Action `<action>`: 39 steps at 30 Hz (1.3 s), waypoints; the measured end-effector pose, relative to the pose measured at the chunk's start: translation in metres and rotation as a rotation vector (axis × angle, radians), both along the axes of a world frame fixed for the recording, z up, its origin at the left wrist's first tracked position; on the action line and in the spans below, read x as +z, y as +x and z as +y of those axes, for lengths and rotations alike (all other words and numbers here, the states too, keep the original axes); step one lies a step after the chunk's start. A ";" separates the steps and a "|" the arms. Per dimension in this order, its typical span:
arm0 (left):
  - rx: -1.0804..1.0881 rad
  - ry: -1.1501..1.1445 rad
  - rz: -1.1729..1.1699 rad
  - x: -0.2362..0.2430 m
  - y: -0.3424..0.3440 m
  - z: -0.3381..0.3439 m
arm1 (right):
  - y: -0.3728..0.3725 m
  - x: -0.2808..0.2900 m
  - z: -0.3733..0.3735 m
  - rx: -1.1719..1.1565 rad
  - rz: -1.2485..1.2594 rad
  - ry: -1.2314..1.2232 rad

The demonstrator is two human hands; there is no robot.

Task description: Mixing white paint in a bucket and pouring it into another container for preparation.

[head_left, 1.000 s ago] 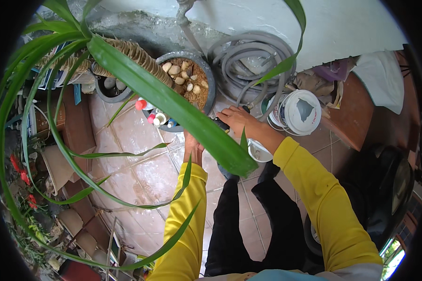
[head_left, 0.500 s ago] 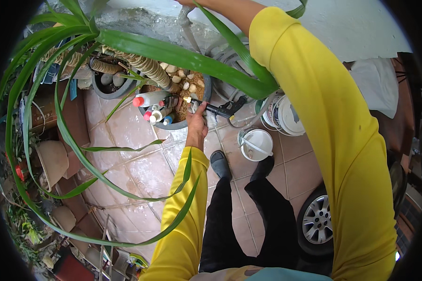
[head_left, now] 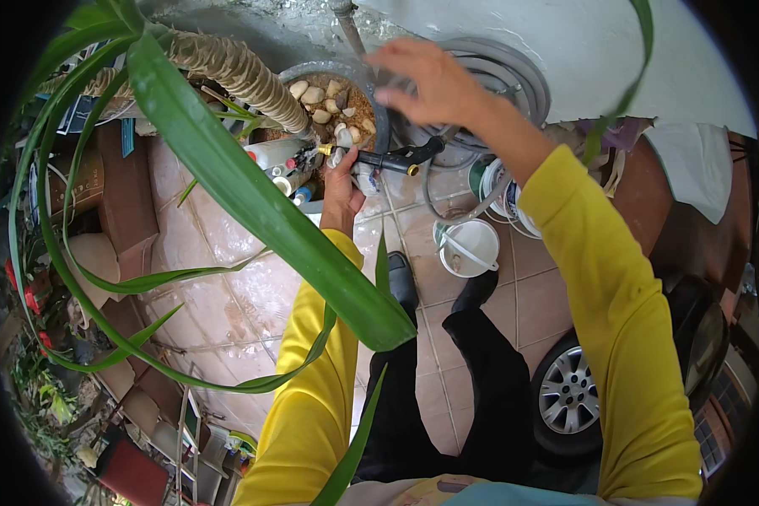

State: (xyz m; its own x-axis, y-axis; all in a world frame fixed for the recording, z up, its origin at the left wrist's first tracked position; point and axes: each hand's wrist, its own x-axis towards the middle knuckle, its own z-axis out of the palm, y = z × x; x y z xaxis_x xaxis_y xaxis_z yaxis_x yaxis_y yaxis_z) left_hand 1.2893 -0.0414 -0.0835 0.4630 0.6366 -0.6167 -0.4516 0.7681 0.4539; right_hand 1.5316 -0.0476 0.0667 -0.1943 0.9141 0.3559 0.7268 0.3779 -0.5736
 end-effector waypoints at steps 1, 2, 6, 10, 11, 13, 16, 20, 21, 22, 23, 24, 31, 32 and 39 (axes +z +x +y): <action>-0.023 0.047 0.028 0.002 0.001 -0.001 | -0.017 -0.021 -0.025 -0.039 -0.135 -0.050; -0.054 0.077 0.062 0.003 0.003 -0.002 | -0.030 -0.040 -0.046 -0.045 -0.278 -0.149; -0.206 0.161 0.197 0.002 0.004 0.002 | -0.051 -0.086 -0.081 -0.067 -0.072 -0.462; -0.048 0.015 -0.007 -0.009 0.002 0.011 | -0.044 -0.086 -0.079 -0.088 0.178 -0.720; -0.016 0.009 -0.069 -0.012 0.000 0.016 | -0.042 -0.082 -0.079 -0.109 0.174 -0.726; 0.076 -0.054 0.051 -0.019 0.000 0.024 | -0.038 -0.071 -0.082 -0.097 0.126 -0.816; 0.147 -0.039 -0.172 -0.027 0.002 0.036 | -0.035 -0.055 -0.091 -0.082 0.074 -0.904; 0.189 -0.027 0.040 -0.041 0.008 0.047 | -0.035 -0.045 -0.100 -0.057 0.044 -0.934; 0.084 0.007 0.075 -0.045 0.008 0.049 | -0.035 -0.045 -0.102 -0.061 0.048 -0.935; 0.004 0.011 0.175 -0.048 0.009 0.050 | -0.036 -0.045 -0.102 -0.114 0.035 -0.907; 0.043 0.040 0.266 -0.051 0.010 0.049 | -0.037 -0.045 -0.103 -0.145 0.022 -0.909; 0.025 0.079 0.211 -0.053 0.010 0.051 | -0.038 -0.046 -0.103 -0.167 0.027 -0.877; 0.110 0.029 0.568 -0.053 0.013 0.053 | -0.046 -0.049 -0.097 -0.107 -0.010 -0.921; 0.081 0.057 0.506 -0.053 0.015 0.052 | -0.046 -0.048 -0.097 -0.090 -0.015 -0.921; -0.073 0.094 0.138 -0.042 0.010 0.050 | -0.044 -0.035 -0.093 -0.088 -0.072 -0.988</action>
